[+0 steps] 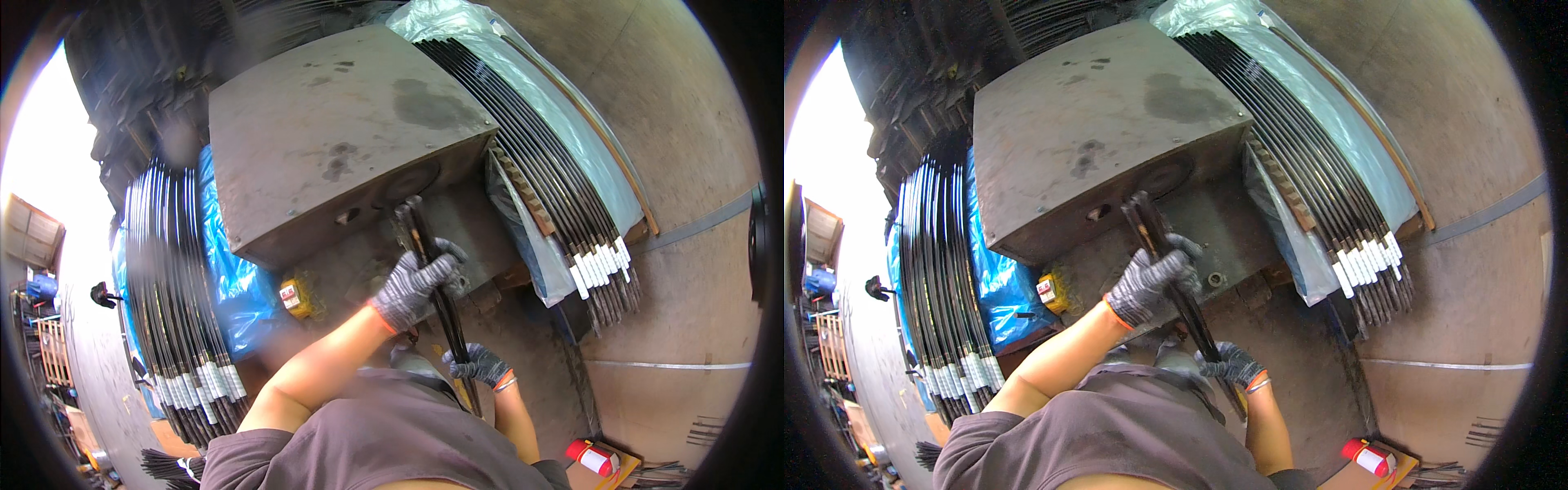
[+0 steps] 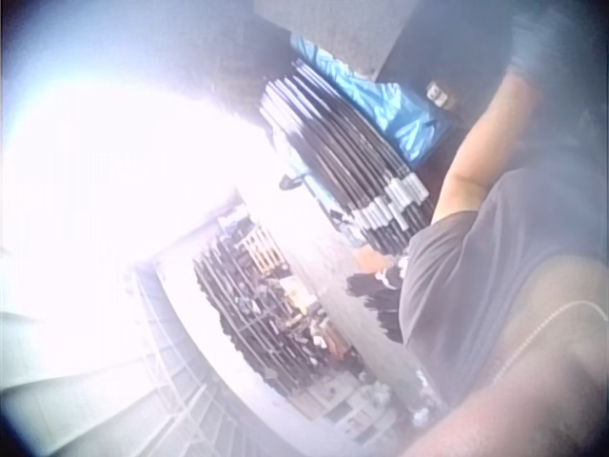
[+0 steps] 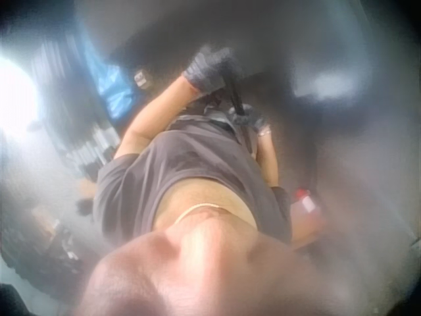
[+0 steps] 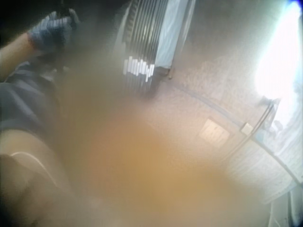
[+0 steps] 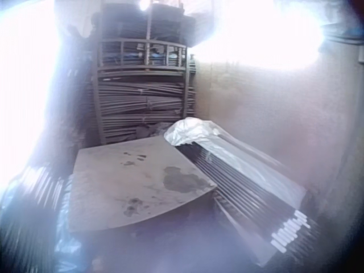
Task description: The person repeatedly picks up long metal rods from a stack and grinds their ends against a stationary grinding machine. They hold the rods with both hands, rotate them to grind different sides, and then place the finished rods into a separate pile to the right.
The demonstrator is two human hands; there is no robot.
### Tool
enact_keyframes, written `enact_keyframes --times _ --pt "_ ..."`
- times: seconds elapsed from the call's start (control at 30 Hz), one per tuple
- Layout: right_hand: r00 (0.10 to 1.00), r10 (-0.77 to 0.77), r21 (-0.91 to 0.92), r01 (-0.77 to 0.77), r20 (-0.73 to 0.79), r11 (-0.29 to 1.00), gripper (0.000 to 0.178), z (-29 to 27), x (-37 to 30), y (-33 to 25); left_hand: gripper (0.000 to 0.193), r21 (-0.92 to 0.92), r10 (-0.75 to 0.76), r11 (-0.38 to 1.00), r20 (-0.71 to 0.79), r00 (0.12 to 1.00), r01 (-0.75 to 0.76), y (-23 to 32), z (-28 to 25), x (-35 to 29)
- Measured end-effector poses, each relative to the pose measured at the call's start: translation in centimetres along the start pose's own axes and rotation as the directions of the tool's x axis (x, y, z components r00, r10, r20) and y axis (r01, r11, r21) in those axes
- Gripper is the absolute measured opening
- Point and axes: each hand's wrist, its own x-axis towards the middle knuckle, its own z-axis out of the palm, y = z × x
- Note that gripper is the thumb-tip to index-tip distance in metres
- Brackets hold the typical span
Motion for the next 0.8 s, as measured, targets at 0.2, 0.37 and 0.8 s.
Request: enact_keyframes --times 0.2,0.37,0.8 --pt "0.657 -0.077 -0.534 -0.532 -0.75 0.657 0.033 -1.3 -8.1 13.9 0.03 0.093 0.308 0.951 -0.205 0.929 -0.294 9.6 -2.0 2.0" --pt "0.435 -0.092 -0.395 -0.683 -0.896 0.614 0.022 0.3 -16.9 19.0 0.038 0.085 0.367 0.928 -0.059 0.928 -0.362 10.7 -2.7 2.7" --pt "0.297 -0.407 -0.464 -0.782 -0.864 0.415 0.057 -18.5 -11.0 -9.1 0.043 0.261 0.02 0.965 -0.126 0.992 0.013 2.4 -3.8 0.2"
